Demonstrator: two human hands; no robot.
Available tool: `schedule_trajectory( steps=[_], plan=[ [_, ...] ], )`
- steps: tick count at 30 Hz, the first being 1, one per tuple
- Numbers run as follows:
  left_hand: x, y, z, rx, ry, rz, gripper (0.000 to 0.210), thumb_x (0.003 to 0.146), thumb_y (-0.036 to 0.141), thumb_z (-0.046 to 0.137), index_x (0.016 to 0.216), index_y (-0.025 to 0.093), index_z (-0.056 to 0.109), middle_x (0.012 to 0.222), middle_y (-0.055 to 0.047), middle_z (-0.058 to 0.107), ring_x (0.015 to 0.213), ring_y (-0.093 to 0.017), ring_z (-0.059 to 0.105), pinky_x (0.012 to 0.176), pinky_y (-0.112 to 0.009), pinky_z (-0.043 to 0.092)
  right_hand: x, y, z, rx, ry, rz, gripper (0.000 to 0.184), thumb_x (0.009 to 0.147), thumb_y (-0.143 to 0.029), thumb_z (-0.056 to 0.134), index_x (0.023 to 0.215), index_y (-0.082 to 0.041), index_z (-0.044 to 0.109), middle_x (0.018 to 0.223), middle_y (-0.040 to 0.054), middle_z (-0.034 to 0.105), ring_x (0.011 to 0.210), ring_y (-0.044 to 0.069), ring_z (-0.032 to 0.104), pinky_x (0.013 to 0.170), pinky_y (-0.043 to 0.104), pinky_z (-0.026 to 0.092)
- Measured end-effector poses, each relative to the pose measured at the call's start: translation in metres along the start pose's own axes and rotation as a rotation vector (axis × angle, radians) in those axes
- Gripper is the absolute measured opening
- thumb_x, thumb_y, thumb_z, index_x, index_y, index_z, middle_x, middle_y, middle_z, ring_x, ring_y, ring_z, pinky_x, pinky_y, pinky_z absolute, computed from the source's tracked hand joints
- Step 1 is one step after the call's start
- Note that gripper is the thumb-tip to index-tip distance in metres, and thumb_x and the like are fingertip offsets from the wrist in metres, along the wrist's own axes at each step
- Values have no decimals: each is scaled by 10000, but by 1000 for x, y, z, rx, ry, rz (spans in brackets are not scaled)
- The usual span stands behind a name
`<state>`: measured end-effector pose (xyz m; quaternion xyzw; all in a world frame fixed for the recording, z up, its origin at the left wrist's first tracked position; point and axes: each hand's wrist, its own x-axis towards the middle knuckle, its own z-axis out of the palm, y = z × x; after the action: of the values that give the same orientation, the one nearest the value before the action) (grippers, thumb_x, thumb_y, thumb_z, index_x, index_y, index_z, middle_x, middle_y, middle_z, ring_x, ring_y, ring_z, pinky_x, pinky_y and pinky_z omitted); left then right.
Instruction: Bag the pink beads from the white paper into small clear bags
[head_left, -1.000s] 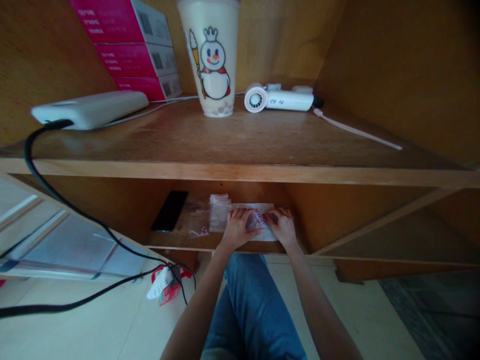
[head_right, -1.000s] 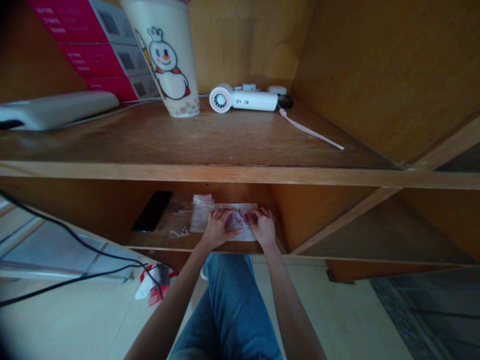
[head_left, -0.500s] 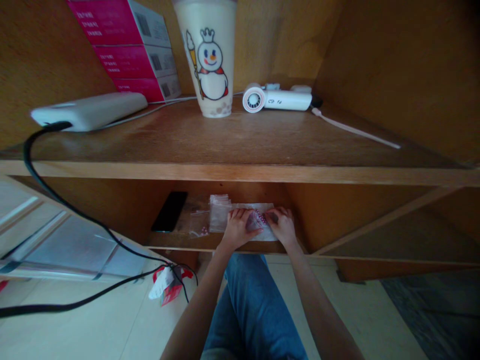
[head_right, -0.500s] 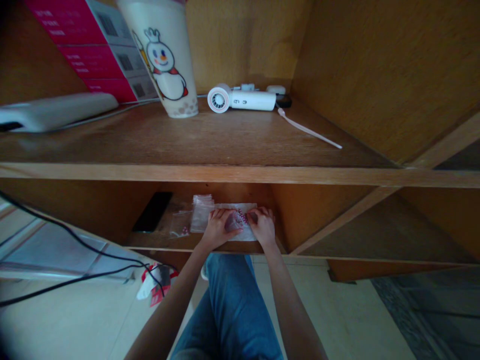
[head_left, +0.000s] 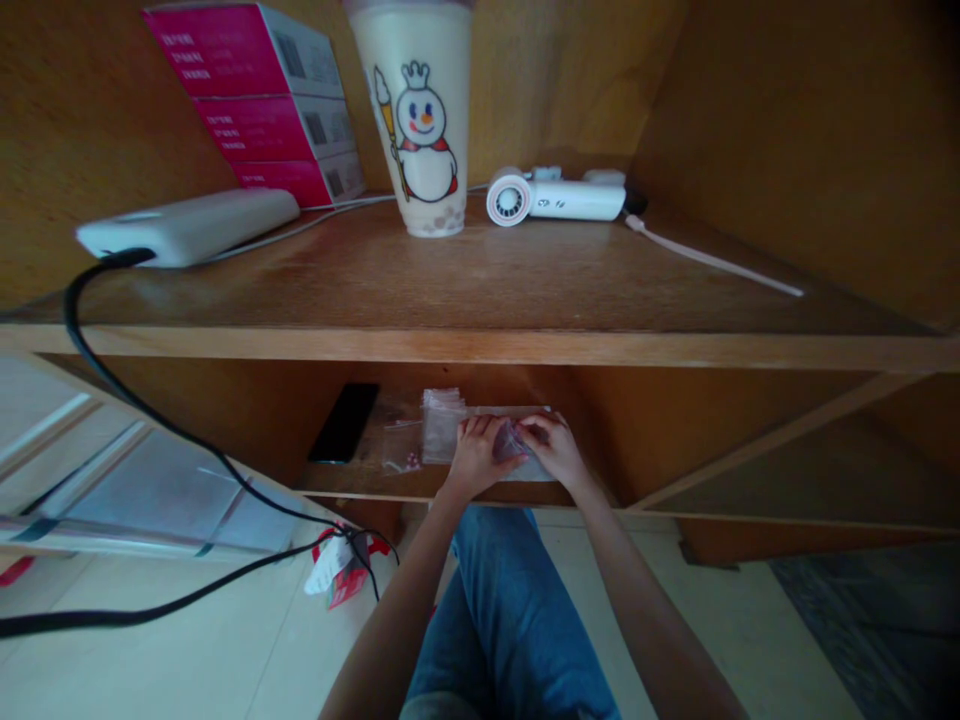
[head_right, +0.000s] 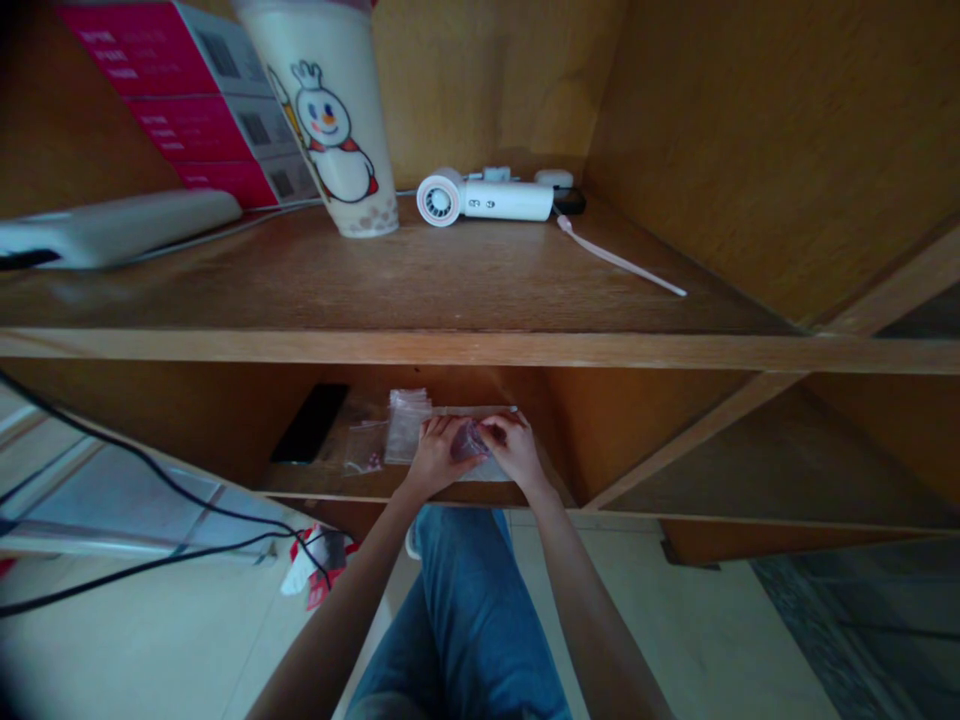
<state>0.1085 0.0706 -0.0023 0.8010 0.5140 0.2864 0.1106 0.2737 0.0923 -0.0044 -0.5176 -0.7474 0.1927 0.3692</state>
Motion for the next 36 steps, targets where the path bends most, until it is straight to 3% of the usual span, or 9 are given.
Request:
schedule_trajectory(
  steps=[10,15,18,20,23,30,36],
  plan=[
    [1,-2,2,-4,43,1,556,696,509,609,1147,210,483,1042,-67,572,1013,-241,469,882,-396,332,-5,-2,5,80,70,-31,214,793,-388,524,744,-225,653,780,14,647,797,171,565,777,319,402],
    [1,-3,3,-7,48,-22,532,693,494,617,1129,217,486,1071,-63,570,1033,-245,472,890,-398,335,-7,6,6,-20,208,87,196,801,-322,483,792,-213,645,830,32,655,826,194,564,800,351,395],
    [0,-5,4,-26,81,-21,541,697,494,616,1136,216,466,1095,-62,561,1049,-243,470,904,-398,334,-8,11,7,-56,292,196,260,775,-252,470,987,-187,606,867,55,655,828,203,568,794,356,409],
    [-1,-6,4,-41,119,-39,570,699,496,614,1158,208,435,1107,-68,551,1054,-240,469,907,-397,336,-8,13,8,-90,273,244,340,747,-219,480,1075,-189,565,827,45,659,810,209,568,784,361,413],
    [-2,-7,5,-58,163,-80,601,704,492,611,1182,199,398,1118,-81,537,1059,-238,467,907,-396,339,-8,11,8,-172,204,244,336,711,-189,497,1033,-227,589,809,25,663,830,220,559,787,372,402],
    [-1,-4,2,-21,69,-30,554,701,500,606,1145,209,446,1121,-69,550,1049,-249,462,894,-398,329,-9,10,9,-241,169,240,246,699,-168,490,886,-237,635,853,23,665,846,213,554,803,377,388],
    [0,-2,1,-8,59,-32,537,695,497,612,1130,214,474,1102,-65,557,1039,-249,460,885,-393,327,-9,13,10,-218,200,233,220,705,-174,486,855,-229,637,857,33,667,836,213,561,803,374,395]
  ],
)
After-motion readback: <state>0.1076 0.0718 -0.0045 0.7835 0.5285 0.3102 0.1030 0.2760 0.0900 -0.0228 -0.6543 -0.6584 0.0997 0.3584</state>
